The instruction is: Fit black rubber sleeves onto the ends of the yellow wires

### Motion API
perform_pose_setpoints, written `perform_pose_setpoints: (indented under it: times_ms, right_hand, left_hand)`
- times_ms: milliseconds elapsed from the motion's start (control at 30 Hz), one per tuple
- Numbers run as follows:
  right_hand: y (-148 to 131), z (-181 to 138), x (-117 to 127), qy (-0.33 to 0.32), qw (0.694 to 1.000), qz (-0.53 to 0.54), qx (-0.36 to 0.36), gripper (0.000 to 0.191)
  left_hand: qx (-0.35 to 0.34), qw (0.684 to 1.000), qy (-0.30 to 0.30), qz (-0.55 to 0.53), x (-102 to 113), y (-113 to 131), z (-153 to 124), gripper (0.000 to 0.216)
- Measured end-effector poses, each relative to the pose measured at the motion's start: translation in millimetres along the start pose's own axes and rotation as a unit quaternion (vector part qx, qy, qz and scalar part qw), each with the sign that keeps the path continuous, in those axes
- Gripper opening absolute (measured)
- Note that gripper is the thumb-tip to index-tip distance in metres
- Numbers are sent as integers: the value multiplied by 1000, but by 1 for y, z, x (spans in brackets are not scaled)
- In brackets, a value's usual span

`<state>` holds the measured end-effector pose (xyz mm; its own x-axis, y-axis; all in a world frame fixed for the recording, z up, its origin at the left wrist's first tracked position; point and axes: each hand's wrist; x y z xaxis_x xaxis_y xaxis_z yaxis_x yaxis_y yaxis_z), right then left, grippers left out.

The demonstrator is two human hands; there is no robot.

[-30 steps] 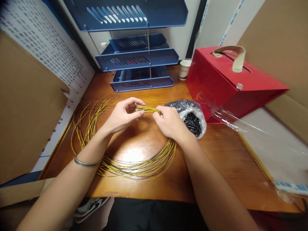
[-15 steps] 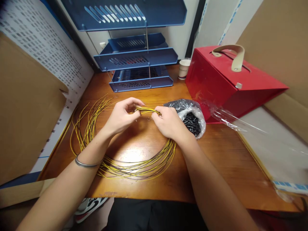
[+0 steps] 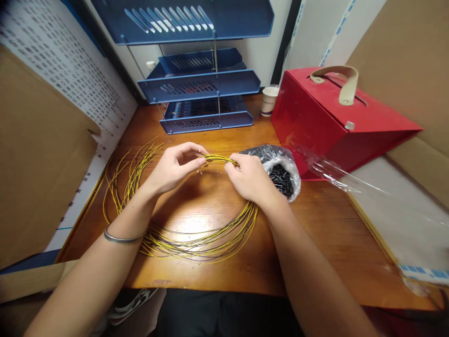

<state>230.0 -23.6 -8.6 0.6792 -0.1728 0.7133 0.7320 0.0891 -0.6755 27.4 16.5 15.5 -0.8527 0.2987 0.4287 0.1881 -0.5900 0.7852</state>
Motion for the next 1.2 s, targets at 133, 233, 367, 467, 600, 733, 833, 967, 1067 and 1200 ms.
perform_pose_setpoints:
  times_ms: [133,233,367,467,600,733,833,967,1067,1200]
  right_hand:
    - [0,0,0,1,1000,0,1,24]
    - [0,0,0,1,1000,-1,1,24]
    - [0,0,0,3,1000,-2,0,23]
    - [1,0,1,3,1000,0,2,23]
    - [1,0,1,1,1000,3,3,23]
    - [0,-1,1,-3,1000,-1,-1,24]
    - [-2,-1,2,-9,1000,2,-2,24]
    - [-1,-1,2,-7,1000,14,2,23]
    - [0,-1,2,-5,1000,27,1,23]
    - [0,-1,3,-18,999,50,-5,23]
  left_hand:
    - [-5,999,26,33,3,0,-1,20]
    - [-11,997,32,63,3,-2,-1,18]
    - [-40,992,29,114,3,-5,-2,13]
    - [-56,988,23,141,5,-5,-2,13]
    - [-50,988,16,143,10,-2,-3,14]
    - [-34,993,9,114,10,0,-3,17]
    - [-36,995,20,89,6,-1,-3,21]
    - [-22,994,40,94,3,-2,-1,25]
    - [-11,998,35,55,4,0,-1,24]
    - [-6,1000,-11,9,2,-1,-2,30]
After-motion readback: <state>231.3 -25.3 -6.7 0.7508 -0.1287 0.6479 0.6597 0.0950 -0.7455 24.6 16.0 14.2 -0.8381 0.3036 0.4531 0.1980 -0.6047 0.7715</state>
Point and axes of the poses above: each hand's wrist, its own z-axis towards the middle knuckle, its own x-axis out of the back of the hand, y = z × x, and after that the axes turned 9 degrees about -x, right-handed
